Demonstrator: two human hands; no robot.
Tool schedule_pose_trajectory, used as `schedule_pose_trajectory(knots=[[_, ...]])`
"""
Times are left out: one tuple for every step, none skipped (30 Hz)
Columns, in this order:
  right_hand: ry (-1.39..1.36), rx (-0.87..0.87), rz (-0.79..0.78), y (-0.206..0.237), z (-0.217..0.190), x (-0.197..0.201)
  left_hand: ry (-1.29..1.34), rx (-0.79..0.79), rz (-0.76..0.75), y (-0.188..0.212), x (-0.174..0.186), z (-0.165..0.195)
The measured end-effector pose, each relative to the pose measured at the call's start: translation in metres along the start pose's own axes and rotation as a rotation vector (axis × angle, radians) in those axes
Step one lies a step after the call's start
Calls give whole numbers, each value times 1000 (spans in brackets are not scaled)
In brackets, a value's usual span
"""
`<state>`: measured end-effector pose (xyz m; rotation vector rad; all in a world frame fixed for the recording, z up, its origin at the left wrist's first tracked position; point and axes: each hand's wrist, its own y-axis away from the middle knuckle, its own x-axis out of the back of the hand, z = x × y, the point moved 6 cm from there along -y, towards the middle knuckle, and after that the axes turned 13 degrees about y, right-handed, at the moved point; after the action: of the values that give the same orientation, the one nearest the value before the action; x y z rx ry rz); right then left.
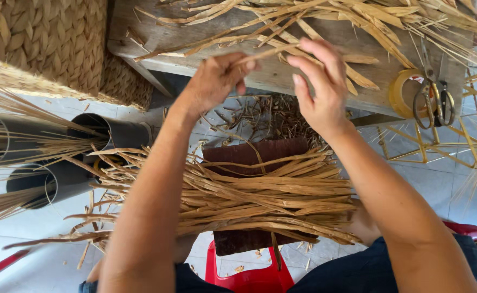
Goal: The person sits and sorts dried palm stalks, pulling individual stalks from a pile on the table and aligning them into a bundle held across their lap. They gather, flip and even out the bundle by hand, adding stalks one at a time.
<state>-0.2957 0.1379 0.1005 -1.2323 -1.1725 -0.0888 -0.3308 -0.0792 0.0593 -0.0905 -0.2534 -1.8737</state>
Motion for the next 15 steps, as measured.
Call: schedule_pose_trajectory(knots=[[-1,9,36,9,-2,7,-45,-64,39,2,6,16],[-12,14,-16,20,-3,9,-91,-127,73,4,10,31],[-21,18,-63,32,-3,10,-14,-63,59,10,14,36],[-29,25,-110,42,-3,7,63,1,46,22,20,39],[-63,12,-240,54,-2,-5,143,66,37,36,25,39],[-98,2,-371,66,0,-19,210,79,74,49,32,39],[-133,-10,-504,80,4,-36,276,93,109,63,38,38],[-119,-66,-690,94,13,-58,343,109,143,74,42,34],[-103,-123,-878,107,26,-84,387,102,148,81,44,31],[-85,-180,-1068,122,39,-109,433,95,153,86,45,27],[-36,-228,-1194,133,52,-135,480,94,159,88,45,21],[10,-274,-1323,144,62,-165,502,113,166,87,45,14],[54,-318,-1453,155,69,-191,522,136,177,85,47,8],[68,-231,-1401,154,71,-215,540,154,188,83,51,1],[83,-144,-1343,149,73,-239,534,178,201,82,56,-5]])
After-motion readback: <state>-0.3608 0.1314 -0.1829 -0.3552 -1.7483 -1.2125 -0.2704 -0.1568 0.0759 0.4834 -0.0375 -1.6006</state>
